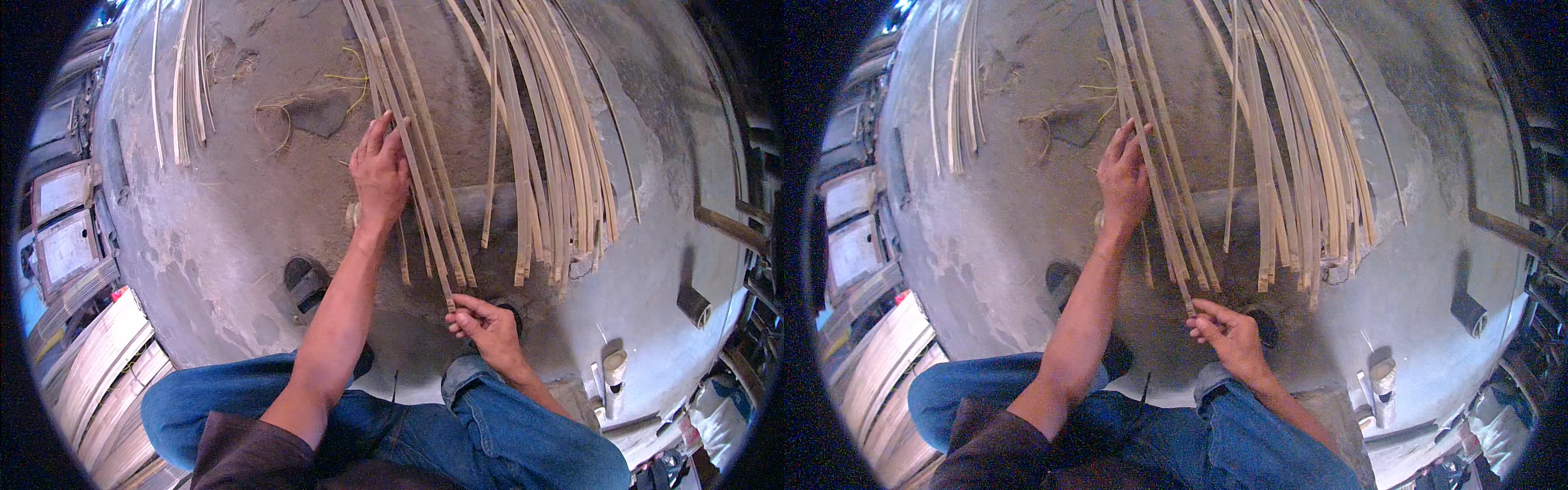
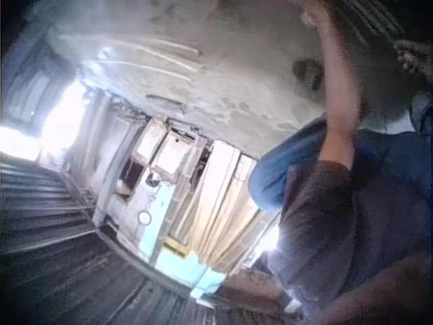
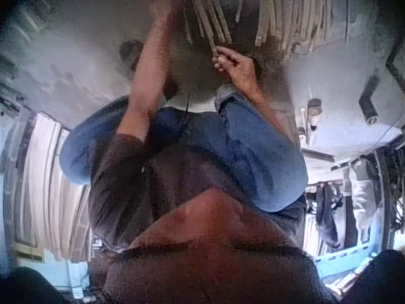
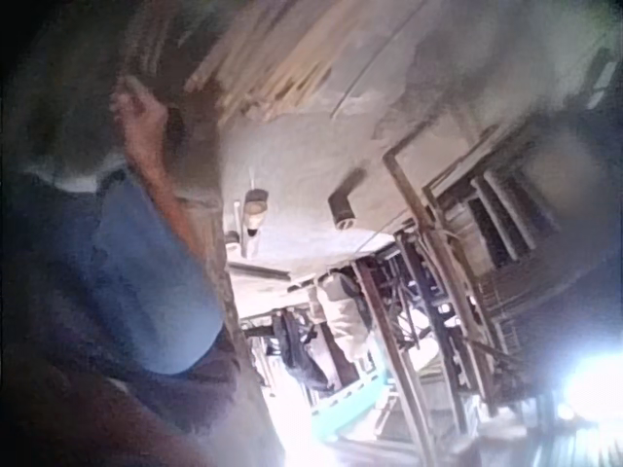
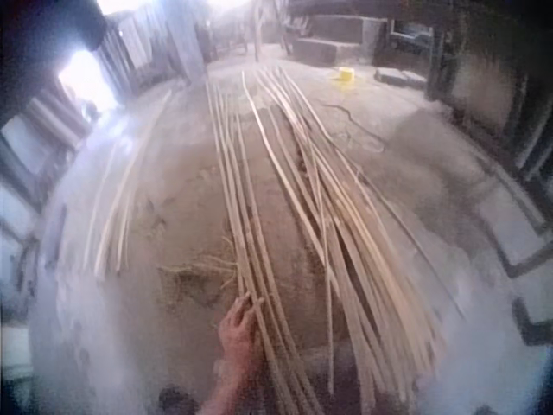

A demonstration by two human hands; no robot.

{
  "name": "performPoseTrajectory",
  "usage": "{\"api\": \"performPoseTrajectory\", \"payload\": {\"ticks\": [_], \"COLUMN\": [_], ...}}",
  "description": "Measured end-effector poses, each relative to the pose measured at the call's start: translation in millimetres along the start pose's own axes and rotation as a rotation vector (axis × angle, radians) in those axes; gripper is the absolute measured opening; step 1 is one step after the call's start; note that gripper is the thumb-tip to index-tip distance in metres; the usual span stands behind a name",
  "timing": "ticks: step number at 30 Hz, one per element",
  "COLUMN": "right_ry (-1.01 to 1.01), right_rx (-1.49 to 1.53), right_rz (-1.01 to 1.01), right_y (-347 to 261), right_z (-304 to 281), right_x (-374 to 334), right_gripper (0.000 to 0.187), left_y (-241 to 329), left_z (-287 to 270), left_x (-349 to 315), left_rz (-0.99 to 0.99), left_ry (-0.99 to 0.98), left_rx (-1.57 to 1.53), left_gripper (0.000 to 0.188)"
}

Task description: The person sits on the floor and arranges thin wooden strips into a neat pile. They repeatedly pick up individual strips and place them onto the stack, aligning them carefully.

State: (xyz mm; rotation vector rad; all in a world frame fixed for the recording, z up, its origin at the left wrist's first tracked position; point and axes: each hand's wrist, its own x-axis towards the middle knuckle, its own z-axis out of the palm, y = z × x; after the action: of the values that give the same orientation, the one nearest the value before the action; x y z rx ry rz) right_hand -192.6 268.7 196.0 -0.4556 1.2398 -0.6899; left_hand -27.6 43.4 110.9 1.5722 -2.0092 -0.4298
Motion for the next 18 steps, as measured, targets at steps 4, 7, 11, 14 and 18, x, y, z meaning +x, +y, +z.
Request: {"api": "performPoseTrajectory", "payload": {"ticks": [4,7,11,14,18], "right_ry": [0.058,0.100,0.139,0.034,0.070], "right_rx": [0.035,0.192,0.424,0.499,0.348], "right_rz": [-0.004,0.058,0.124,0.143,0.083], "right_y": [2.6,14.6,31.1,16.4,29.3], "right_z": [0.5,3.1,2.7,13.3,10.4], "right_x": [8.6,14.9,18.2,12.8,20.7], "right_gripper": [0.031,0.022,0.018,0.019,0.022], "left_y": [-2.9,-7.5,-3.3,3.4,-5.3], "left_z": [2.7,6.5,5.4,0.8,3.4], "left_x": [-1.2,0.2,-1.6,-1.6,-0.6], "left_rz": [-0.017,-0.006,-0.025,-0.021,-0.004], "left_ry": [0.005,0.026,0.028,0.020,0.006], "left_rx": [-0.001,-0.024,0.052,0.041,0.044], "left_gripper": [0.043,0.042,0.042,0.042,0.047]}}
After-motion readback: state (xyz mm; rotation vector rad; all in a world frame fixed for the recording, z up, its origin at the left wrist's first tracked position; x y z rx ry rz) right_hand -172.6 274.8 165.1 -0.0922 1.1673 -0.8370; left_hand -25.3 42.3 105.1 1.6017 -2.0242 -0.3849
